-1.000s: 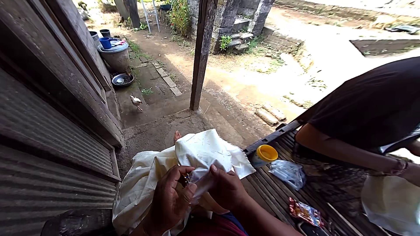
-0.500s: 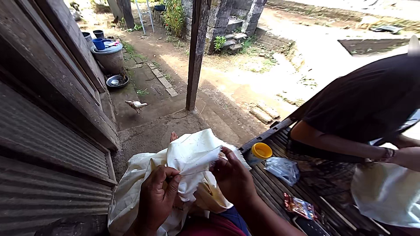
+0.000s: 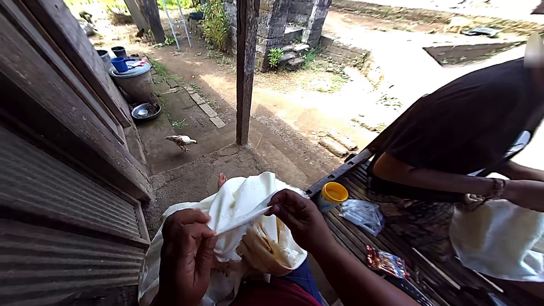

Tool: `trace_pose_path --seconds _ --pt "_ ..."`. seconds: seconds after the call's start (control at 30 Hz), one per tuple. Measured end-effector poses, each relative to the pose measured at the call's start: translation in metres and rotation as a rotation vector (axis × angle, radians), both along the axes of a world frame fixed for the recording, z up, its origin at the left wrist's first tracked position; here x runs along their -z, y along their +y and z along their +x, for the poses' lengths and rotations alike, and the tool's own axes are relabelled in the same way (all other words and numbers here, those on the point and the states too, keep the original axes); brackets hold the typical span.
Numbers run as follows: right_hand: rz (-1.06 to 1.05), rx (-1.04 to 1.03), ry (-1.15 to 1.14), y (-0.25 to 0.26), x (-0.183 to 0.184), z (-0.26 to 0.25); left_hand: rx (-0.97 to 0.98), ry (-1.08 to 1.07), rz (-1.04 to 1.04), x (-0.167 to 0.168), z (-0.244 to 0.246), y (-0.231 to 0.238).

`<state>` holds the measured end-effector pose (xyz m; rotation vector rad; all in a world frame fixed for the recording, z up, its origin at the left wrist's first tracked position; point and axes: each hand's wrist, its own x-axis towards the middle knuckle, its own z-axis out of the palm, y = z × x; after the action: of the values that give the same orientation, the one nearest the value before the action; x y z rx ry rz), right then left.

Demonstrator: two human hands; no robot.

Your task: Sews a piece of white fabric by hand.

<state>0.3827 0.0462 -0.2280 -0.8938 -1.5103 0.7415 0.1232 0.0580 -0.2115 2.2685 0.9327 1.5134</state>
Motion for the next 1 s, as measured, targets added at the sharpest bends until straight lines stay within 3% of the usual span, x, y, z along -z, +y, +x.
trace_pose_path --seconds 0.07,0.13,0.23,0.3,0.4,0.5,0.6,0.67,0.77,0.83,1.0 --pt "-0.079 -0.087 0.04 0.001 0.0 0.0 0.113 0.041 -0.07 -0.011 0.001 -0.008" --pt "-0.232 -0.094 -0.001 0.005 0.011 0.002 0.042 0.134 -0.119 -0.011 0.004 -0.008" --pt "-0.416 0.092 -0.452 0.007 0.018 0.011 -0.126 0.242 -0.106 0.004 0.006 -0.003" --pt "-0.375 0.273 -0.643 0.002 0.013 0.018 -0.156 0.272 -0.111 0.009 0.004 -0.004" --pt "-0.084 0.439 -0.598 -0.005 0.006 0.021 -0.163 0.283 -0.099 0.009 0.007 -0.005" --pt "0.086 0.223 -0.477 -0.021 -0.012 -0.004 -0.14 0.267 -0.09 0.006 0.015 -0.007" --pt "0.137 0.167 -0.567 -0.028 -0.007 -0.035 -0.062 0.236 -0.11 0.002 0.021 -0.01" --pt "0.056 0.064 -0.474 -0.027 -0.006 -0.038 -0.033 0.215 -0.114 0.001 0.021 -0.011" --pt "-0.222 -0.353 -0.056 -0.025 -0.019 -0.026 -0.037 0.216 -0.096 -0.001 0.012 -0.011" --pt "-0.359 -0.511 0.115 -0.025 -0.028 -0.021 -0.065 0.251 -0.055 -0.001 0.009 -0.012" --pt "-0.266 -0.449 -0.102 -0.025 -0.045 -0.019 -0.162 0.337 0.072 -0.004 0.01 -0.014"
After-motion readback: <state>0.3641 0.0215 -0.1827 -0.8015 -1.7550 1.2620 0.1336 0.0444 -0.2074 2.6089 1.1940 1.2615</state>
